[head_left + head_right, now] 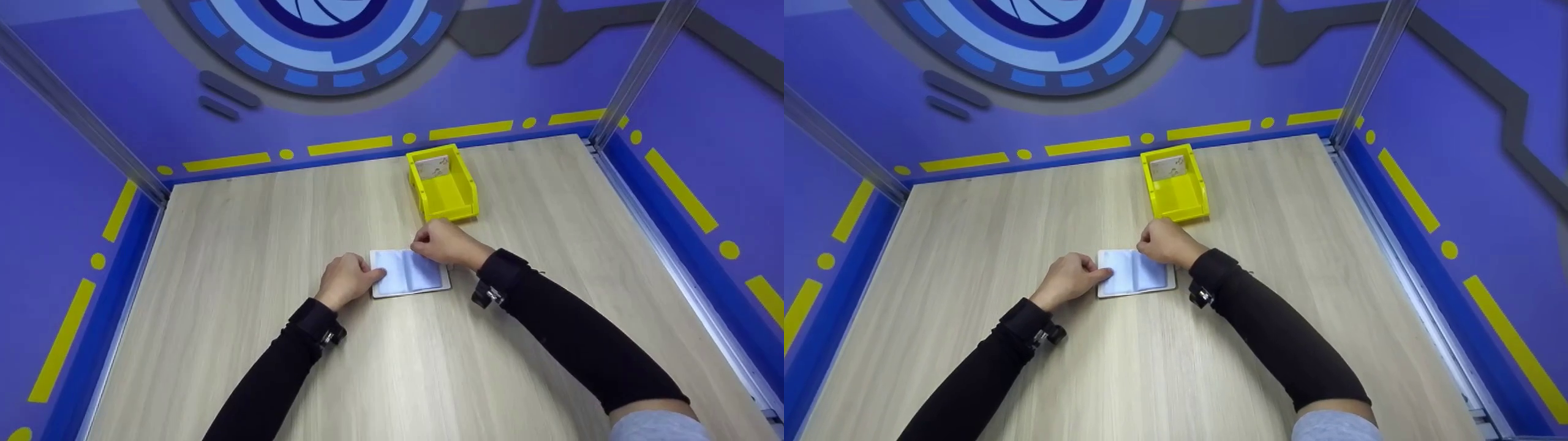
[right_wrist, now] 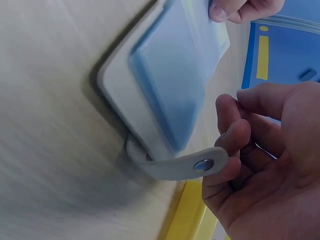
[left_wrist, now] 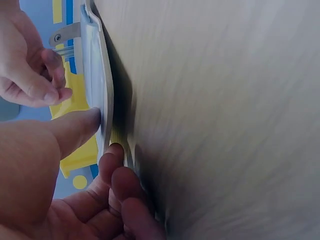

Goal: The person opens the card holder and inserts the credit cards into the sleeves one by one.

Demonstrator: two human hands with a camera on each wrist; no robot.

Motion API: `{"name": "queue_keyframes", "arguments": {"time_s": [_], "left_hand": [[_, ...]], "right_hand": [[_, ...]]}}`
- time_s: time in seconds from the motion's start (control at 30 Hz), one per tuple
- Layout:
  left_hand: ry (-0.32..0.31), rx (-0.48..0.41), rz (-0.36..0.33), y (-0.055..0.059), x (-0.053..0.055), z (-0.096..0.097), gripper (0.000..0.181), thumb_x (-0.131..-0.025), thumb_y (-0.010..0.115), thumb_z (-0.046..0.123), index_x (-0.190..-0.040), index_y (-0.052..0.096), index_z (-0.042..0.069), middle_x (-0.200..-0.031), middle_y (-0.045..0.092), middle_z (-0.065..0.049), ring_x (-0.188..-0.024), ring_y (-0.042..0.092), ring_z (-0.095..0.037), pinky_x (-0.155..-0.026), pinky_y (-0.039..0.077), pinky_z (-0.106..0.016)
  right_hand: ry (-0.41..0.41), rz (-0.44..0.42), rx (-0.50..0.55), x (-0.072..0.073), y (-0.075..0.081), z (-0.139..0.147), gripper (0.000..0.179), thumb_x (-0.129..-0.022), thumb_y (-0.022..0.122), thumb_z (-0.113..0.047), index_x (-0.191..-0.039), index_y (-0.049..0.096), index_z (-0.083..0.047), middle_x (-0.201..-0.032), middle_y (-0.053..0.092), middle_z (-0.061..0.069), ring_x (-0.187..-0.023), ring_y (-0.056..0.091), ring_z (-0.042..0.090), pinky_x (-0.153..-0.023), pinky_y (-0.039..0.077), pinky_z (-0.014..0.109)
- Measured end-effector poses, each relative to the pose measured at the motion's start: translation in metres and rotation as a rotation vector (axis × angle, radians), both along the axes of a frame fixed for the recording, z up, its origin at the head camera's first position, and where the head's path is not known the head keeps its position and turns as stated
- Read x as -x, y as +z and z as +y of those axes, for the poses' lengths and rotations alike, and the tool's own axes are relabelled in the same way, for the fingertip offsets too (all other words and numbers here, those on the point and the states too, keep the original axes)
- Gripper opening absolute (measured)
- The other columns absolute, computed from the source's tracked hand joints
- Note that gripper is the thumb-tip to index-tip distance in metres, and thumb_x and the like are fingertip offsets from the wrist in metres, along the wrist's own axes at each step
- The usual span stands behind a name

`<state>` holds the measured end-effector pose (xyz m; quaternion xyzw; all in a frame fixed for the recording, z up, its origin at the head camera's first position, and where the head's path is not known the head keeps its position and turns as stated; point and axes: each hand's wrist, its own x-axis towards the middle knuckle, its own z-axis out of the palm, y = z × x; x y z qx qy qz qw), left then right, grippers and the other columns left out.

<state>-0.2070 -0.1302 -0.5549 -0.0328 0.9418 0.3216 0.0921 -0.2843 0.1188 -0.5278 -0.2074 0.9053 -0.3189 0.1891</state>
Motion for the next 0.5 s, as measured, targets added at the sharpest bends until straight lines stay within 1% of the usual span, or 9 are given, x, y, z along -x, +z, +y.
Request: {"name": "queue_keyframes", "arguments": {"time_s": [0.1, 0.17, 0.27, 0.37, 0.5], "left_hand": [[0.002, -0.002, -0.007, -0.001, 0.001, 0.000, 0.044, -0.095, 0.086, 0.045, -0.068, 0.062, 0.019, -0.065, 0.054, 0.007, -0.062, 0.052, -0.015, -0.057, 0.038, -0.029], [0.002, -0.002, -0.010, -0.001, 0.001, 0.000, 0.045, -0.095, 0.086, 0.045, -0.067, 0.061, 0.020, -0.065, 0.054, 0.007, -0.062, 0.052, -0.015, -0.057, 0.038, -0.029], [0.000, 0.001, -0.006, -0.002, 0.001, 0.000, 0.046, -0.094, 0.086, 0.045, -0.066, 0.059, 0.020, -0.064, 0.053, 0.008, -0.062, 0.052, -0.015, -0.058, 0.038, -0.029], [-0.002, 0.005, 0.002, -0.003, 0.001, 0.000, 0.047, -0.094, 0.086, 0.045, -0.065, 0.058, 0.020, -0.063, 0.051, 0.008, -0.062, 0.051, -0.015, -0.058, 0.037, -0.030], [-0.006, 0.005, 0.010, -0.004, 0.001, 0.000, 0.049, -0.094, 0.086, 0.044, -0.064, 0.056, 0.020, -0.062, 0.050, 0.008, -0.062, 0.050, -0.016, -0.059, 0.036, -0.030]], "right_hand": [[-0.013, -0.028, -0.012, 0.001, 0.005, 0.005, 0.025, -0.108, 0.068, -0.025, -0.109, 0.085, -0.006, -0.081, 0.068, 0.000, -0.076, 0.059, 0.015, -0.070, 0.048, 0.028], [-0.036, -0.051, -0.020, 0.003, 0.011, 0.010, 0.027, -0.108, 0.067, -0.028, -0.113, 0.085, -0.007, -0.086, 0.072, 0.003, -0.078, 0.061, 0.016, -0.071, 0.049, 0.029], [-0.072, -0.059, -0.019, 0.008, 0.022, 0.016, 0.030, -0.109, 0.067, -0.030, -0.117, 0.084, -0.007, -0.095, 0.076, 0.009, -0.082, 0.063, 0.019, -0.072, 0.051, 0.031], [-0.094, -0.022, -0.004, 0.016, 0.031, 0.022, 0.031, -0.108, 0.067, -0.029, -0.116, 0.084, -0.005, -0.100, 0.078, 0.012, -0.083, 0.064, 0.020, -0.073, 0.051, 0.031], [-0.144, 0.039, 0.014, 0.030, 0.041, 0.032, 0.029, -0.105, 0.069, -0.027, -0.116, 0.084, -0.005, -0.104, 0.079, 0.012, -0.087, 0.065, 0.022, -0.077, 0.052, 0.033]]}}
